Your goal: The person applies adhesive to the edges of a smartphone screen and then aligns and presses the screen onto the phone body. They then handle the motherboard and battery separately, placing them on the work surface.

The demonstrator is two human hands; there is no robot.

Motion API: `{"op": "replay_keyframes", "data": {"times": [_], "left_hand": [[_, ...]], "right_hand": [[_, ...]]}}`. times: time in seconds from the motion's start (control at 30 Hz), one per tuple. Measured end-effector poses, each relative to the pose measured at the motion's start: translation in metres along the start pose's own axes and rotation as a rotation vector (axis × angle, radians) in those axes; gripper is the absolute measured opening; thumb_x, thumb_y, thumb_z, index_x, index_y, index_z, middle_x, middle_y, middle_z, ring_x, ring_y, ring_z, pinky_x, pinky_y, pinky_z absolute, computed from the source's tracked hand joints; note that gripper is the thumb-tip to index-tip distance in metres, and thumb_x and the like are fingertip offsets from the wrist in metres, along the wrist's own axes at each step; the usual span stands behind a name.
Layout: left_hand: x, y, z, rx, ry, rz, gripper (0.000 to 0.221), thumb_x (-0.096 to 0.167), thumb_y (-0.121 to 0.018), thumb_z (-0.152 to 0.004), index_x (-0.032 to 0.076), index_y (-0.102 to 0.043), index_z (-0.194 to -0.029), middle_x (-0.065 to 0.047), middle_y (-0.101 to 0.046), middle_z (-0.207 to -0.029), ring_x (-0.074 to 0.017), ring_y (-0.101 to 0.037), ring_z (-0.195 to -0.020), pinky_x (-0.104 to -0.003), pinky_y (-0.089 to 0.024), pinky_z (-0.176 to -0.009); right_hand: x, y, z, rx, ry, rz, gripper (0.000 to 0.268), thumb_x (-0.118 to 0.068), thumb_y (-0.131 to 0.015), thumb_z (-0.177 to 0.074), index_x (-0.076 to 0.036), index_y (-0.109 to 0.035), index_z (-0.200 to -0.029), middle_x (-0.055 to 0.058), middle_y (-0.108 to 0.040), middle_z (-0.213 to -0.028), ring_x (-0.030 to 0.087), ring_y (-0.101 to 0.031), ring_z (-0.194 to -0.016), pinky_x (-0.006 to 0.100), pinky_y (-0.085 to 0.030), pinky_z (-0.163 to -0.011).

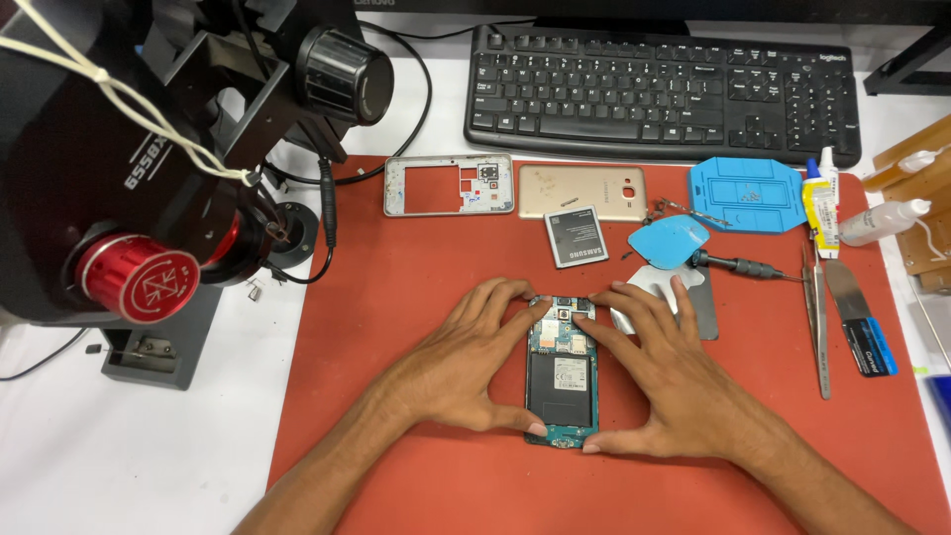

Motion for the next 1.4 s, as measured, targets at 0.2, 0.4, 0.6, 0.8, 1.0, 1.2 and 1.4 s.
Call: {"op": "replay_keyframes", "data": {"times": [0.2, 0.4, 0.6, 0.8, 1.0, 1.2, 1.4], "left_hand": [[0.005, -0.008, -0.011, 0.211, 0.025, -0.101, 0.073, 0.05, -0.077, -0.079, 0.0, -0.053, -0.127, -0.018, -0.047, -0.135, -0.0381, -0.044, -0.127, -0.052, -0.035, -0.11], [0.004, -0.011, -0.013, 0.19, 0.056, -0.095, 0.077, 0.048, -0.081, -0.077, 0.002, -0.052, -0.13, -0.017, -0.045, -0.137, -0.0387, -0.041, -0.132, -0.052, -0.034, -0.113], [0.005, -0.012, -0.012, 0.197, 0.061, -0.096, 0.077, 0.049, -0.082, -0.075, 0.004, -0.053, -0.13, -0.016, -0.047, -0.135, -0.0382, -0.042, -0.13, -0.052, -0.036, -0.109], [0.004, -0.008, -0.015, 0.184, 0.081, -0.089, 0.078, 0.053, -0.079, -0.075, 0.005, -0.052, -0.13, -0.012, -0.047, -0.131, -0.035, -0.042, -0.127, -0.051, -0.034, -0.107], [0.006, -0.002, -0.015, 0.219, 0.044, -0.032, 0.076, 0.06, -0.07, -0.083, 0.007, -0.052, -0.134, -0.009, -0.051, -0.129, -0.0316, -0.044, -0.125, -0.049, -0.036, -0.104], [0.002, 0.003, -0.021, 0.282, 0.066, 0.002, 0.053, 0.057, -0.058, -0.095, 0.011, -0.059, -0.122, -0.004, -0.06, -0.119, -0.0265, -0.05, -0.116, -0.043, -0.037, -0.098], [-0.011, -0.003, -0.031, 0.472, 0.066, -0.037, 0.034, 0.04, -0.066, -0.096, 0.01, -0.064, -0.112, -0.002, -0.065, -0.104, -0.0247, -0.058, -0.098, -0.04, -0.041, -0.084]], "right_hand": [[0.001, -0.001, 0.0, 0.0, -0.006, 0.011, 0.122, -0.088, -0.082, -0.06, -0.016, -0.044, -0.151, 0.016, -0.04, -0.154, 0.037, -0.033, -0.15, 0.071, -0.004, -0.123], [0.0, -0.001, -0.001, 0.007, -0.01, 0.049, 0.123, -0.091, -0.08, -0.058, -0.016, -0.046, -0.149, 0.016, -0.042, -0.152, 0.037, -0.035, -0.149, 0.07, -0.006, -0.123], [0.001, -0.003, 0.002, 0.015, -0.001, 0.072, 0.123, -0.093, -0.076, -0.06, -0.019, -0.045, -0.153, 0.014, -0.042, -0.154, 0.037, -0.033, -0.149, 0.072, -0.005, -0.122], [0.002, 0.002, -0.002, 0.008, 0.01, 0.01, 0.125, -0.095, -0.074, -0.063, -0.015, -0.044, -0.153, 0.015, -0.042, -0.154, 0.037, -0.032, -0.15, 0.071, 0.0, -0.122], [0.018, 0.008, -0.003, 0.155, 0.001, -0.174, 0.066, -0.053, -0.079, -0.084, -0.018, -0.062, -0.137, 0.004, -0.064, -0.135, 0.028, -0.054, -0.136, 0.064, -0.014, -0.124], [0.021, 0.016, -0.009, 0.412, 0.044, -0.358, 0.006, -0.009, -0.073, -0.091, -0.011, -0.075, -0.097, 0.004, -0.074, -0.107, 0.023, -0.069, -0.109, 0.047, -0.047, -0.107], [0.023, 0.023, -0.015, 0.475, -0.023, -0.396, 0.01, -0.006, -0.079, -0.086, -0.007, -0.074, -0.095, 0.006, -0.075, -0.099, 0.018, -0.072, -0.091, 0.027, -0.061, -0.081]]}}
Point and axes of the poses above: each hand's wrist, its own z-axis away from the middle knuckle, its own y-axis out of the back of the hand, x = y × z, the point moved 4 cm from there along -z, towards the middle knuckle
